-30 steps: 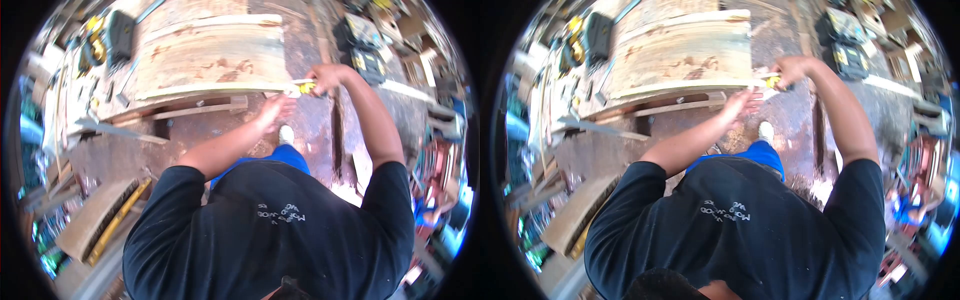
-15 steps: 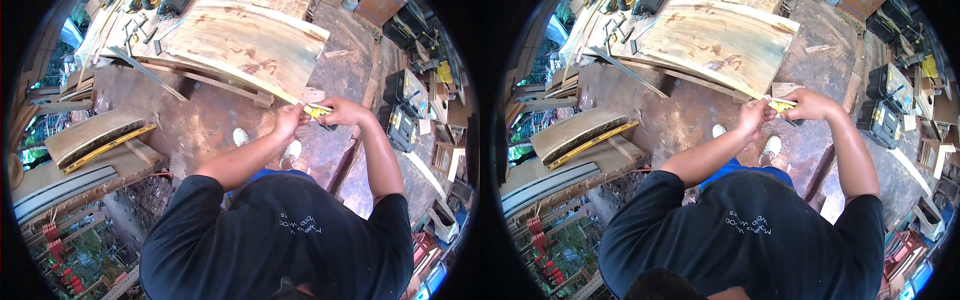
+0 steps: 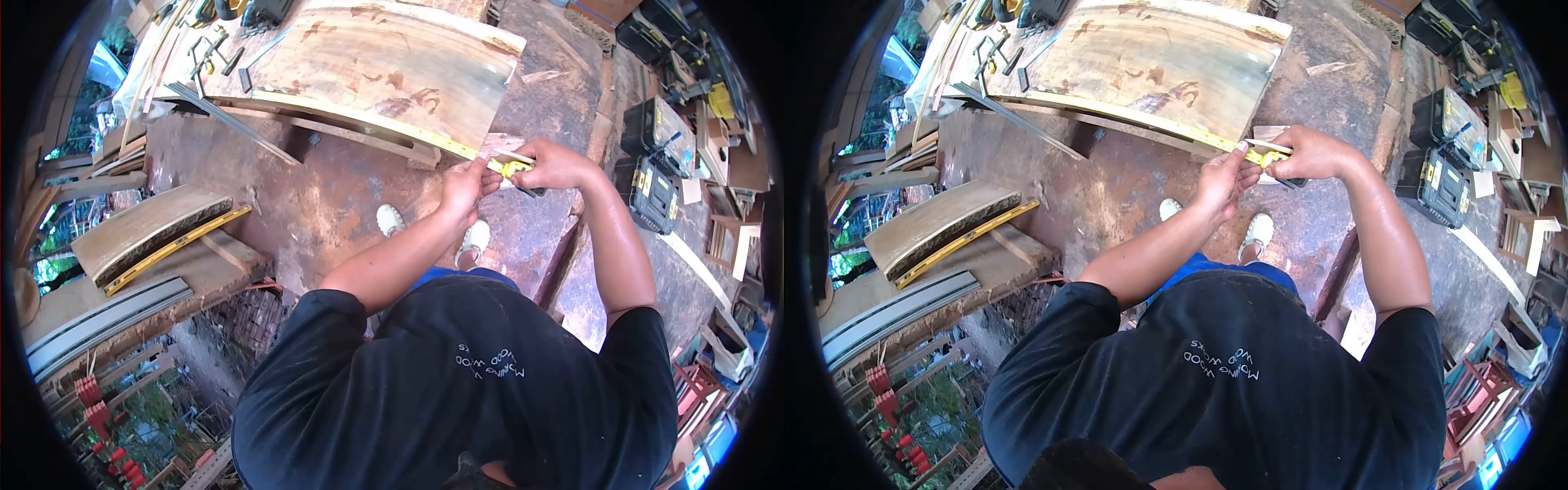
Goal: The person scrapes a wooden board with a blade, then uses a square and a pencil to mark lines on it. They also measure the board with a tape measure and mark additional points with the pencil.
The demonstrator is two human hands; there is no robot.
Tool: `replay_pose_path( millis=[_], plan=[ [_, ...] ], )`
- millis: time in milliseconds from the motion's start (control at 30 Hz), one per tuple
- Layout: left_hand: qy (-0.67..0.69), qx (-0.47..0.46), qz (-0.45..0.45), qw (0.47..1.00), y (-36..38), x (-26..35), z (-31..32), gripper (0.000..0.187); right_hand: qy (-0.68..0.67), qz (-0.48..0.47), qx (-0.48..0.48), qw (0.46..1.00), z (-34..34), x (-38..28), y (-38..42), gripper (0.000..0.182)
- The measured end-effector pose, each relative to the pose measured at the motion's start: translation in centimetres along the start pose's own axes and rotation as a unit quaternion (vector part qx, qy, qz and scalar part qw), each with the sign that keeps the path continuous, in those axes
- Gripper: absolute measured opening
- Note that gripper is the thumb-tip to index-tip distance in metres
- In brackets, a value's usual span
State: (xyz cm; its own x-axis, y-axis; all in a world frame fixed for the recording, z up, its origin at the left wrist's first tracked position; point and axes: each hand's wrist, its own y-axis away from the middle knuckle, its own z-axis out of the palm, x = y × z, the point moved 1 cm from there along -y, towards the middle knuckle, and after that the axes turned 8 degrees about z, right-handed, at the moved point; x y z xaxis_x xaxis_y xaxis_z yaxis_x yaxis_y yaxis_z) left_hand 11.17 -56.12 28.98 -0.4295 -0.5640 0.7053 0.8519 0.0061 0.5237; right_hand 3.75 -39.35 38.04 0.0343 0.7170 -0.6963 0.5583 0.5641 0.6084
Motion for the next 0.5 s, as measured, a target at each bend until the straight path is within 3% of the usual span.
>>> replay_pose_path(
  millis=[500],
  plan=[
    [-0.031, -0.003, 0.005, 1.0, 0.4, 0.8, 0.2, 0.032, 0.017, 0.003, 0.022, 1.0, -0.3, -0.9, 0.8, 0.032]
  ],
)
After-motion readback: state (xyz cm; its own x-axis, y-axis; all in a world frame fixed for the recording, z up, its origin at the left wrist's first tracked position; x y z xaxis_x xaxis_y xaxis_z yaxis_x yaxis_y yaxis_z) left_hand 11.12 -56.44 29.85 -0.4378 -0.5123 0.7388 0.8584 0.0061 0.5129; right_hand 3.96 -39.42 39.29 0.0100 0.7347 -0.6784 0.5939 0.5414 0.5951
